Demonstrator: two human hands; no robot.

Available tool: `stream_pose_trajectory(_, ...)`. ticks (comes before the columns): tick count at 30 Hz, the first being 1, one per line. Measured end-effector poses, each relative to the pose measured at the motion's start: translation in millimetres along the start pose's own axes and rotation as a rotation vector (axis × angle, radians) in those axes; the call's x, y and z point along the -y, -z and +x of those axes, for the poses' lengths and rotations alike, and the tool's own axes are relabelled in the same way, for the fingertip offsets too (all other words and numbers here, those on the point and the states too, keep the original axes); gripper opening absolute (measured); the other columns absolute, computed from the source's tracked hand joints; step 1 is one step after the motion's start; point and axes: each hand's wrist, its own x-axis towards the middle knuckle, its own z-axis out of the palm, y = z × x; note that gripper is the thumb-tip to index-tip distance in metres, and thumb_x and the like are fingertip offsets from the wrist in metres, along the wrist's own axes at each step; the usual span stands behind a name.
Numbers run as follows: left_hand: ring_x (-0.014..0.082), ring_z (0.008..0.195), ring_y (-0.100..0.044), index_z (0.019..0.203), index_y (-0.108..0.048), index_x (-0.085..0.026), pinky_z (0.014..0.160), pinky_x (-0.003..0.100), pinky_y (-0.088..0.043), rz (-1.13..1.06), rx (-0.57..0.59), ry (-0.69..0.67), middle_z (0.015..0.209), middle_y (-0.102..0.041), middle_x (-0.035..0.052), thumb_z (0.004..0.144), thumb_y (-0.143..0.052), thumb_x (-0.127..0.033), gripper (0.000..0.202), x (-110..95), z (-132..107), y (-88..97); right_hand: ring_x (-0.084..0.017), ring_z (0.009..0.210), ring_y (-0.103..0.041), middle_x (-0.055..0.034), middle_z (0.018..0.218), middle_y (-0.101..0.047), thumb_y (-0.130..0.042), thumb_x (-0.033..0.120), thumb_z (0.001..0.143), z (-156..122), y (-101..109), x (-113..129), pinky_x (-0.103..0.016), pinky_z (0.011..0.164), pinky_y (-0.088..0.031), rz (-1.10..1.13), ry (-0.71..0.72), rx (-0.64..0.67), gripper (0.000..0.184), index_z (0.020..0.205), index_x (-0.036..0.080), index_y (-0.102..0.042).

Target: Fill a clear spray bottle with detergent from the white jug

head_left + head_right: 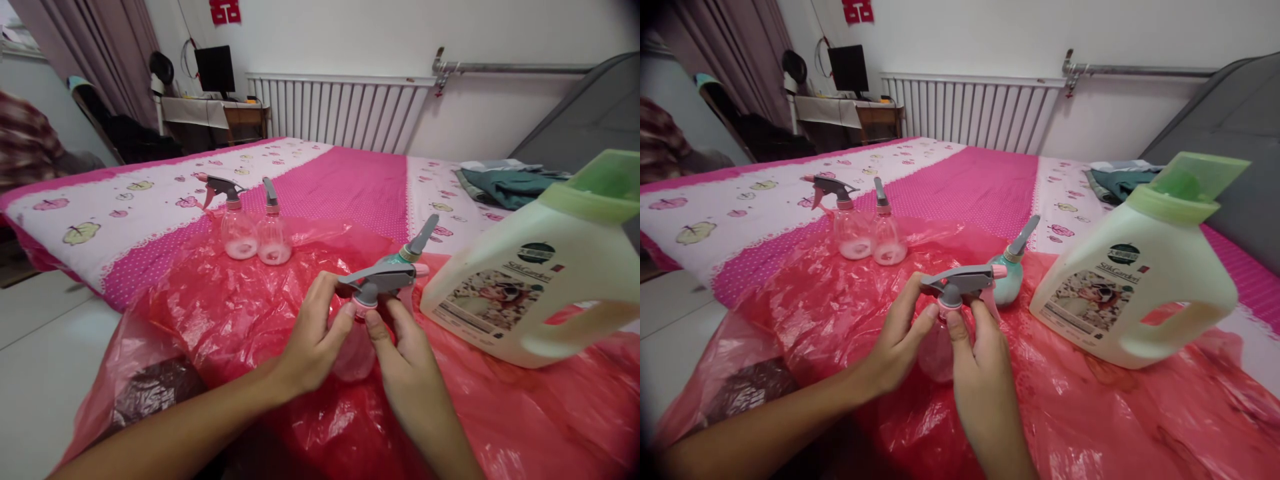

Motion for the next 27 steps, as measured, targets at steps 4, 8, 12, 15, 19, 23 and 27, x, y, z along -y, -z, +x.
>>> stream_pose_trajectory(4,0.0230,0.103,-0.053,0.110,-0.056,-0.021,0.094,0.037,-0.042,0.005,0.012,0.018,0.108,-0.057,0.0058,0.106,-0.046,-0.028,0.012,-0.5,1.4,0.3,-0.031,0.137,-0.051,-0.0121,0.143,-0.062,-0.053,0.065,0.092,-0.4,-0.3,-0.2,-0.057,0.121,-0.030,0.023,-0.033,0.033,0.053,0.123,0.024,-0.068)
stream_pose_trajectory(8,0.0237,0.105,-0.054,0.113,-0.057,-0.021,0.096,0.039,-0.042,0.004,0.024,0.019,0.110,-0.058,0.0066,0.105,-0.046,-0.028,0.014,-1.3,1.3,0.0,-0.031,0.140,-0.048,-0.0108,0.147,-0.058,-0.053,0.066,0.092,0.0,-0.4,-1.5,-0.057,0.122,-0.027,0.031,-0.028,0.014,0.054,0.125,0.026,-0.066)
stream_pose_trajectory(12,0.0227,0.106,-0.055,0.118,-0.056,-0.021,0.096,0.038,-0.042,-0.031,0.018,0.025,0.111,-0.059,0.0061,0.106,-0.046,-0.027,0.016,-2.8,-1.1,-0.1,-0.030,0.136,-0.051,-0.0113,0.147,-0.057,-0.055,0.065,0.092,1.6,1.3,-1.5,-0.057,0.119,-0.031,0.046,0.000,-0.023,0.053,0.126,0.026,-0.065)
stream_pose_trajectory(15,0.0225,0.100,-0.056,0.107,-0.060,-0.021,0.093,0.037,-0.042,-0.050,0.032,0.053,0.104,-0.060,0.0052,0.108,-0.044,-0.030,0.018,-2.3,-0.8,1.0,-0.030,0.134,-0.054,-0.0110,0.144,-0.059,-0.056,0.066,0.091,2.0,3.0,-0.9,-0.057,0.118,-0.032,0.056,0.011,-0.078,0.054,0.127,0.026,-0.064)
stream_pose_trajectory(19,0.0222,0.096,-0.056,0.099,-0.061,-0.020,0.090,0.037,-0.042,-0.057,0.032,0.074,0.099,-0.060,0.0049,0.109,-0.041,-0.032,0.026,0.4,2.0,2.2,-0.029,0.134,-0.055,-0.0100,0.140,-0.062,-0.059,0.061,0.092,-0.6,4.3,2.0,-0.054,0.117,-0.034,0.058,0.061,-0.128,0.052,0.131,0.027,-0.062)
stream_pose_trajectory(23,0.0226,0.094,-0.056,0.099,-0.062,-0.020,0.088,0.037,-0.043,-0.051,0.038,0.083,0.097,-0.060,0.0052,0.108,-0.041,-0.033,0.027,1.1,3.1,2.3,-0.029,0.130,-0.057,-0.0099,0.139,-0.062,-0.061,0.059,0.091,-4.2,4.2,5.7,-0.053,0.115,-0.037,0.037,0.128,-0.193,0.052,0.132,0.027,-0.062)
stream_pose_trajectory(27,0.0219,0.093,-0.056,0.096,-0.062,-0.020,0.087,0.036,-0.042,-0.021,0.044,0.072,0.095,-0.059,0.0046,0.108,-0.041,-0.031,0.026,0.0,3.1,2.0,-0.028,0.133,-0.055,-0.0091,0.141,-0.061,-0.058,0.053,0.095,-5.7,4.6,6.9,-0.052,0.115,-0.037,0.079,0.167,-0.266,0.048,0.136,0.029,-0.058)
